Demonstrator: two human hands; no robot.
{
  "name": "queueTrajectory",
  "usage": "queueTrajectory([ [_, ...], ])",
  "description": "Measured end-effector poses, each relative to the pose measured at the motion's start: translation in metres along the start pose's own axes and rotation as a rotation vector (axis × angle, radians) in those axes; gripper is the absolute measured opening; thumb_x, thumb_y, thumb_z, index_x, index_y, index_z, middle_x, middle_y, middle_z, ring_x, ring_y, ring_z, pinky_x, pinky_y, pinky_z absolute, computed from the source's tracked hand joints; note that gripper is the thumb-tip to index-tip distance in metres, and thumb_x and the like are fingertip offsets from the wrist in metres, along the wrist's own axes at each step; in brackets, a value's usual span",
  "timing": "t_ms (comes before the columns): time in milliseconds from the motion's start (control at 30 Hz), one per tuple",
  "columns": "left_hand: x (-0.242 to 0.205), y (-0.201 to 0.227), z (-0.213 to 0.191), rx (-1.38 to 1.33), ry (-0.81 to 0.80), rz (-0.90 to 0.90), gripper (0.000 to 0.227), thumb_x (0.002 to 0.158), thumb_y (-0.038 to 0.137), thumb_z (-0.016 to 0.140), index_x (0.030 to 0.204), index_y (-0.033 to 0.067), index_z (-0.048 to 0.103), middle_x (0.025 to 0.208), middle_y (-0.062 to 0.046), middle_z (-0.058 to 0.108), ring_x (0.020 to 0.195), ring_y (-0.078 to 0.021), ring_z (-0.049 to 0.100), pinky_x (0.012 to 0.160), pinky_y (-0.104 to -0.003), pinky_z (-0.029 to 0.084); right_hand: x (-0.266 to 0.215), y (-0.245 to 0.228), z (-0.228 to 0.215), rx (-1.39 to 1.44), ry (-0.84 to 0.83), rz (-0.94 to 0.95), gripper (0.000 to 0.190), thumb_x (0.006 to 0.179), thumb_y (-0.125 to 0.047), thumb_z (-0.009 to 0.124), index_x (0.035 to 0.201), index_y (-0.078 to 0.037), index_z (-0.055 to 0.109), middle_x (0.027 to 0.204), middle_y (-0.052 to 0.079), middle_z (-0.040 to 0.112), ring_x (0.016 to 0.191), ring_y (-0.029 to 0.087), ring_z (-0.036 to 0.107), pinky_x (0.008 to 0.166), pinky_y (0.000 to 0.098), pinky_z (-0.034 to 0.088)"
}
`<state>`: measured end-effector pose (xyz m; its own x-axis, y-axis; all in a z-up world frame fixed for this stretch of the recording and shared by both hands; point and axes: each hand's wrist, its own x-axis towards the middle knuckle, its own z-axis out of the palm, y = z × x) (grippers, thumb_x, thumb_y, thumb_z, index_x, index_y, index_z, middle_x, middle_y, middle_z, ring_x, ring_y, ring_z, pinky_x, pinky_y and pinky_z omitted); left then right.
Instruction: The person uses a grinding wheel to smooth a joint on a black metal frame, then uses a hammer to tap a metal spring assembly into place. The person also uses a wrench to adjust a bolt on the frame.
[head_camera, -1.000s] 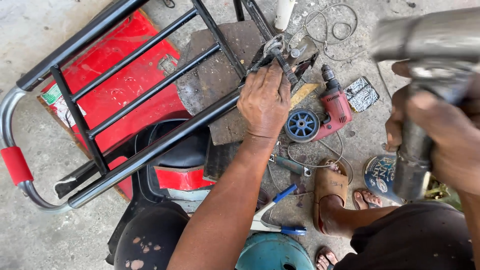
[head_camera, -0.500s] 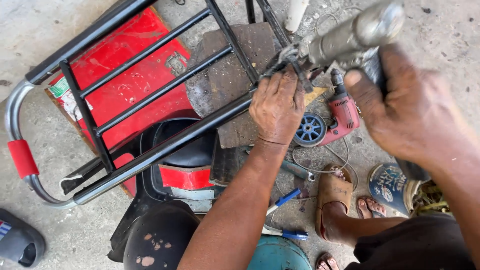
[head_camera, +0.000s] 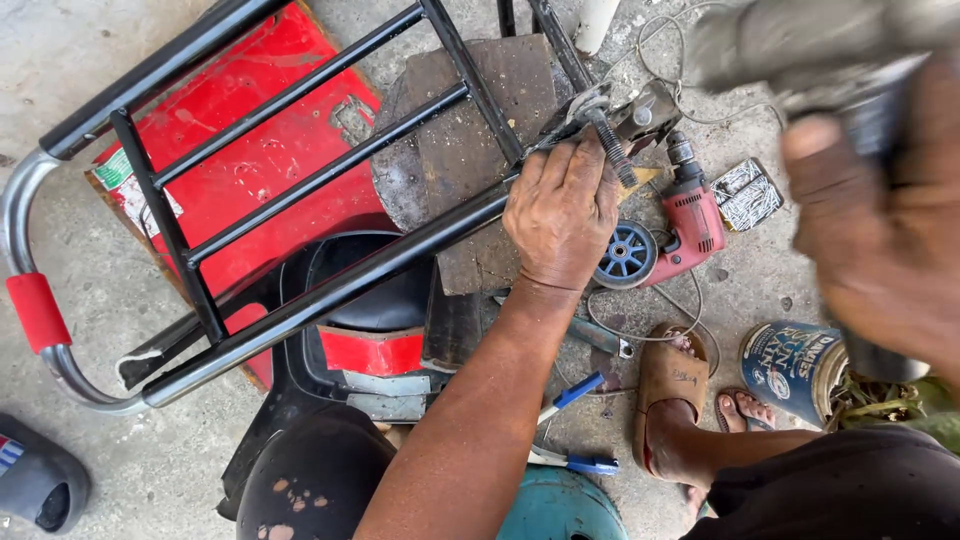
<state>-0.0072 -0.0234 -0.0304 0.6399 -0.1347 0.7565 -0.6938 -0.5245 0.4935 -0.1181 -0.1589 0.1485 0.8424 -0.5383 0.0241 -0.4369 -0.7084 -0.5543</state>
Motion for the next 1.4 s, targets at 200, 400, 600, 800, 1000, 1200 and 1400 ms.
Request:
queueTrajectory([
  [200, 0.006, 0.003, -0.005, 0.057, 0.01, 0.001, 0.018, 0.104, 0.02, 0.068, 0.115, 0.0067, 0.071, 0.098, -0.005, 0.071, 0.08, -0.0258, 0.063, 0.073, -0.039, 0.056, 0.008, -0.028, 0.003, -0.367, -0.275, -0.193, 0.051, 0.115, -0.043, 0.044, 0.141, 0.0, 0.049, 0.052, 0.007, 0.046, 0.031, 0.027, 0.051, 0.026, 0.0433, 0.043],
  [400, 0.007, 0.0, -0.007, 0.018, 0.022, 0.006, 0.02, 0.106, 0.02, 0.066, 0.117, 0.0039, 0.071, 0.096, -0.008, 0.071, 0.078, -0.0277, 0.064, 0.07, -0.041, 0.056, 0.001, -0.025, -0.006, 0.018, -0.133, -0.343, 0.042, 0.119, -0.029, 0.048, 0.15, -0.003, 0.058, 0.082, 0.005, 0.052, 0.058, 0.02, 0.043, 0.059, 0.04, 0.039],
  [600, 0.002, -0.009, -0.008, -0.066, -0.055, -0.009, 0.017, 0.098, 0.011, 0.069, 0.11, 0.0017, 0.075, 0.101, -0.013, 0.077, 0.088, -0.0303, 0.074, 0.087, -0.044, 0.058, -0.002, -0.004, -0.021, -0.224, -0.052, -0.02, 0.043, 0.119, -0.052, 0.057, 0.111, -0.01, 0.052, 0.068, 0.007, 0.048, 0.058, 0.033, 0.05, 0.053, 0.0546, 0.032],
  [800, 0.004, -0.014, -0.014, -0.065, -0.095, -0.001, 0.033, 0.087, -0.01, 0.061, 0.117, -0.0018, 0.073, 0.102, -0.013, 0.078, 0.083, -0.03, 0.072, 0.079, -0.043, 0.062, -0.011, 0.003, -0.038, -0.175, -0.033, -0.006, 0.042, 0.116, -0.051, 0.057, 0.105, -0.01, 0.051, 0.063, 0.003, 0.055, 0.06, 0.028, 0.055, 0.059, 0.05, 0.037],
  [1000, 0.012, -0.007, -0.017, -0.09, -0.065, 0.019, 0.014, 0.103, 0.002, 0.064, 0.114, -0.0023, 0.071, 0.096, -0.014, 0.076, 0.086, -0.0325, 0.075, 0.088, -0.049, 0.06, -0.012, 0.01, -0.047, -0.013, -0.047, -0.103, 0.032, 0.116, -0.037, 0.053, 0.115, -0.006, 0.056, 0.06, 0.003, 0.058, 0.051, 0.017, 0.06, 0.051, 0.0373, 0.04],
  [1200, 0.015, -0.001, -0.017, -0.044, -0.065, 0.015, 0.022, 0.104, 0.021, 0.072, 0.099, -0.0007, 0.07, 0.102, -0.015, 0.076, 0.091, -0.0393, 0.074, 0.085, -0.048, 0.059, -0.009, 0.009, -0.046, 0.253, -0.083, -0.185, 0.043, 0.112, -0.032, 0.046, 0.134, 0.003, 0.058, 0.064, 0.007, 0.044, 0.046, 0.015, 0.047, 0.043, 0.0286, 0.038],
  [1400, 0.018, 0.0, -0.017, -0.016, -0.021, 0.063, 0.032, 0.101, 0.019, 0.074, 0.08, 0.0035, 0.055, 0.081, -0.013, 0.065, 0.068, -0.0369, 0.058, 0.069, -0.046, 0.052, -0.009, 0.011, -0.039, 0.226, -0.103, -0.221, 0.036, 0.114, -0.026, 0.048, 0.135, 0.001, 0.058, 0.069, 0.007, 0.049, 0.044, 0.015, 0.051, 0.043, 0.029, 0.04],
])
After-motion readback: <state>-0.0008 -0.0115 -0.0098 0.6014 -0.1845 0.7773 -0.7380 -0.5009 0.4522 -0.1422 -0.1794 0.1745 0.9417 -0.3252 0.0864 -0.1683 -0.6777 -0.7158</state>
